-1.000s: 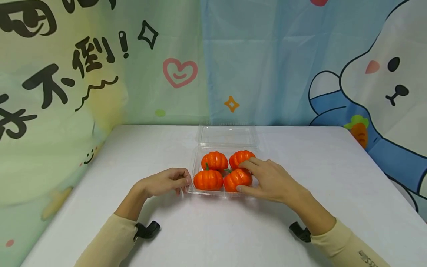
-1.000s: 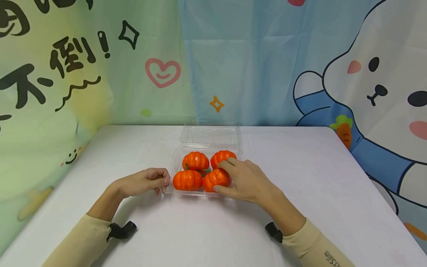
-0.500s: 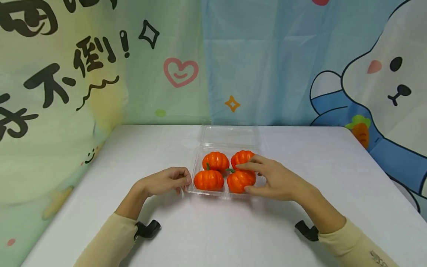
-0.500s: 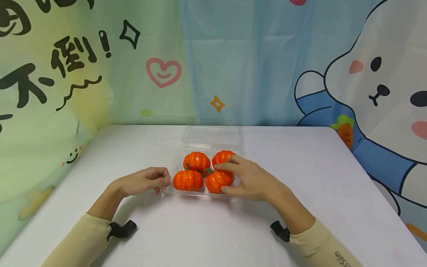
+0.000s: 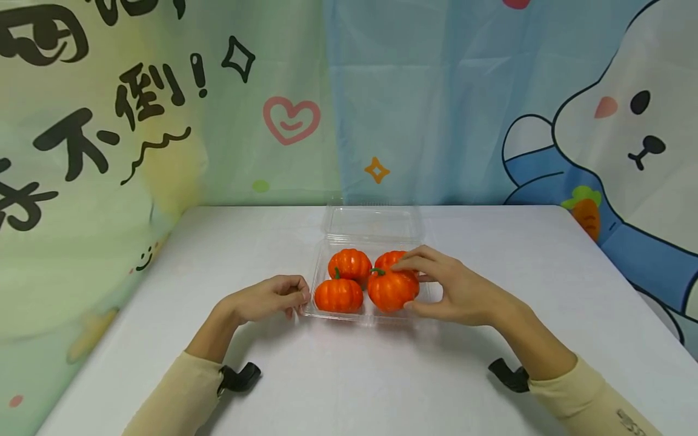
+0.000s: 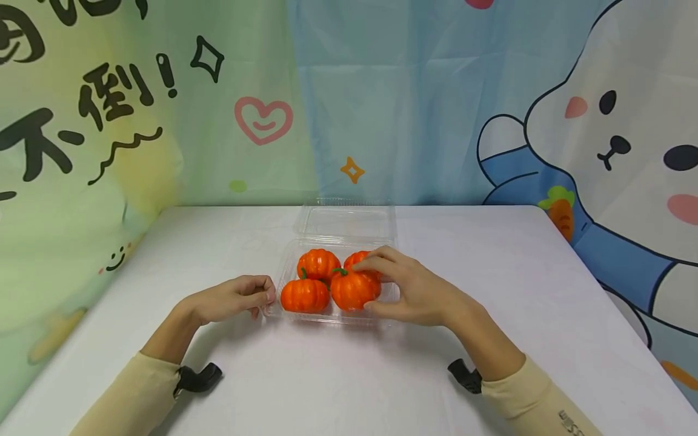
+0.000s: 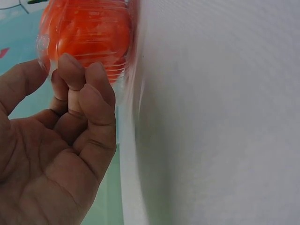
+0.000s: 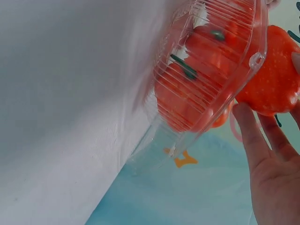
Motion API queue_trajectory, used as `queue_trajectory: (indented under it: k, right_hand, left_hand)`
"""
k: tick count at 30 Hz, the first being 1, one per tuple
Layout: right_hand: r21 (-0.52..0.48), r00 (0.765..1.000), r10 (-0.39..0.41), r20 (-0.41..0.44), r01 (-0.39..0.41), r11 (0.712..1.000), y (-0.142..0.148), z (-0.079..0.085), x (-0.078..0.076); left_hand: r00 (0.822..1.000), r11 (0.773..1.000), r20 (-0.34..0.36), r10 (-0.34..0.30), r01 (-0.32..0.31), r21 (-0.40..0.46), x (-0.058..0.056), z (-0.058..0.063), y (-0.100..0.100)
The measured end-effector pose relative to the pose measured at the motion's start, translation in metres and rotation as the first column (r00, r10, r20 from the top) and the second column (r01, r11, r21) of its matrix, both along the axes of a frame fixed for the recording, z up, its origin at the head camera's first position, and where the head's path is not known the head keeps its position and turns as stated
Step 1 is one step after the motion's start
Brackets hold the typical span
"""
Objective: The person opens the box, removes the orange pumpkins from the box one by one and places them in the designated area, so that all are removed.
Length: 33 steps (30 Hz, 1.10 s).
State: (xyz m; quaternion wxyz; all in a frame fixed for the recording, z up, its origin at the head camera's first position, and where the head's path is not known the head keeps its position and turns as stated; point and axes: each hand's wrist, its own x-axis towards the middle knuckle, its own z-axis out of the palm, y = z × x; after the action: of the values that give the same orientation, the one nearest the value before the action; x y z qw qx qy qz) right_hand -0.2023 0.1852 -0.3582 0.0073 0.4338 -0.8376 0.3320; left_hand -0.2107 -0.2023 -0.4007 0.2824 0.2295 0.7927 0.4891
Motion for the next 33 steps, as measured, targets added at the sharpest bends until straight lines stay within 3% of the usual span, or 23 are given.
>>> queue_trajectory:
  k: [20,33]
  right_hand:
    - [-0.170,0.989,-0.099,-0.114,0.079,0.982,0.019,0.006,-0.008]
    - [-0.176,0.971,-0.156,-0.183,0.123,0.977,0.033,0.003,-0.016]
  left_hand:
    - [1.000,0.999,0.008,-0.014,0.013,0.032,-0.002,-0.002,-0.002]
    - [1.000,1.000,0.007,-0.001,0.001,0.024,-0.002,0.000,-0.002]
